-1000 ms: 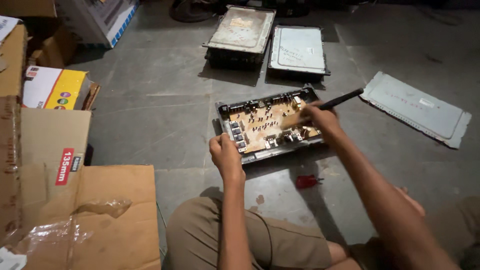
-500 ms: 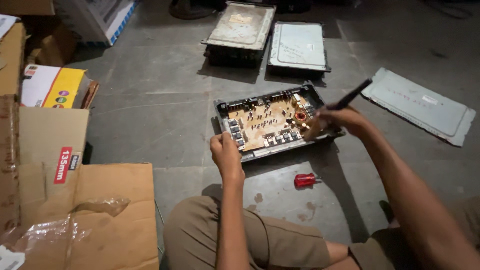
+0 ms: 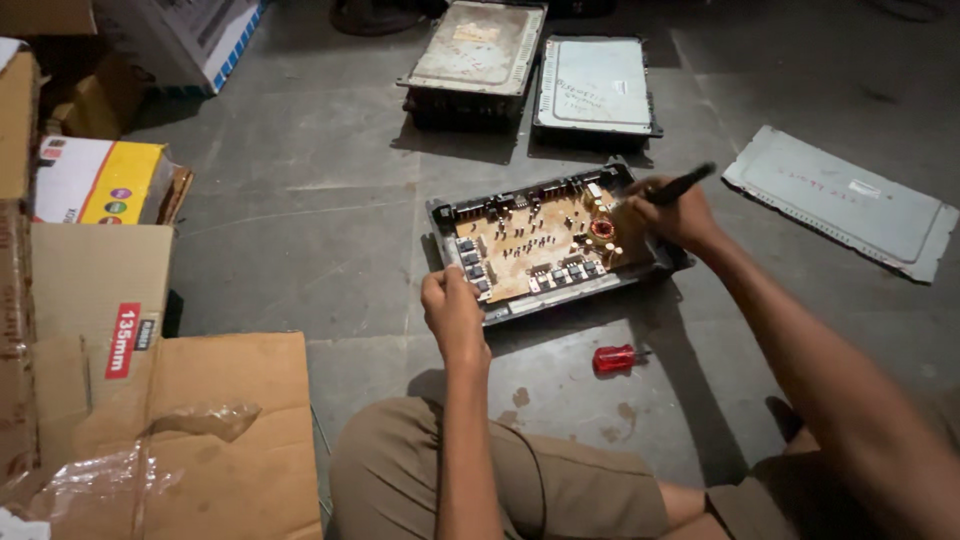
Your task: The person sits on the floor and works on an open electronic device. They use a brush to clean the circuit board and a screwdriver to adjust components.
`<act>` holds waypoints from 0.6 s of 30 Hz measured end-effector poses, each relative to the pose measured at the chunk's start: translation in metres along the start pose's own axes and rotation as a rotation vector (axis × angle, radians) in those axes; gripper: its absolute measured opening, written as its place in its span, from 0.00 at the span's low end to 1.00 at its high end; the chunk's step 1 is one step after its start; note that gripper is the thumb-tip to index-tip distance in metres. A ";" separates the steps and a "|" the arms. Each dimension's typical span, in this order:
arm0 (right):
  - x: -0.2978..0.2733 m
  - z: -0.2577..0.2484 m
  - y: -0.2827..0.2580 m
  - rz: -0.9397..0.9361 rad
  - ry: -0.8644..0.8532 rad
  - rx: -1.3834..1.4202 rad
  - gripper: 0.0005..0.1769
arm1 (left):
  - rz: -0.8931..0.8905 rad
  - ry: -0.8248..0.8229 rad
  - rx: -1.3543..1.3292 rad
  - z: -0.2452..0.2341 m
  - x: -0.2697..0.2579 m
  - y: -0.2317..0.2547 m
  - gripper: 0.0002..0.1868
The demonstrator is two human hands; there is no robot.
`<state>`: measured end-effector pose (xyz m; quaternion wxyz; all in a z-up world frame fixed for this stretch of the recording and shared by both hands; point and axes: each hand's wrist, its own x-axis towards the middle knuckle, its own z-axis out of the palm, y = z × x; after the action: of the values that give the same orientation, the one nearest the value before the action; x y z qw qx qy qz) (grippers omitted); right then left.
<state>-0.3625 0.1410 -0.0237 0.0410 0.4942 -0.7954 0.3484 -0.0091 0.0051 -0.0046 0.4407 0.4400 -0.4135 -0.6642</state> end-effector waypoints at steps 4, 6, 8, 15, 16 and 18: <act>0.012 0.009 -0.003 0.091 0.088 0.170 0.17 | -0.008 0.008 0.003 -0.001 -0.002 0.003 0.11; 0.020 0.012 0.003 0.043 0.123 0.166 0.17 | -0.010 -0.001 0.014 0.002 0.000 0.003 0.12; 0.023 0.020 0.011 -0.032 0.145 0.151 0.16 | -0.016 -0.009 0.012 0.002 0.000 0.000 0.13; 0.011 0.005 0.029 0.471 -0.358 0.383 0.19 | 0.066 0.060 0.135 0.008 0.005 -0.015 0.14; 0.014 -0.006 0.026 0.502 -0.505 0.324 0.21 | 0.088 0.097 0.160 0.006 0.006 -0.014 0.14; 0.023 -0.033 0.020 0.624 -0.635 0.146 0.20 | 0.108 0.136 0.170 0.001 0.006 -0.011 0.13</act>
<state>-0.3998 0.1487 0.0007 -0.3472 0.3146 -0.8529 0.2302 -0.0139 0.0030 -0.0159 0.4640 0.4969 -0.4603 -0.5709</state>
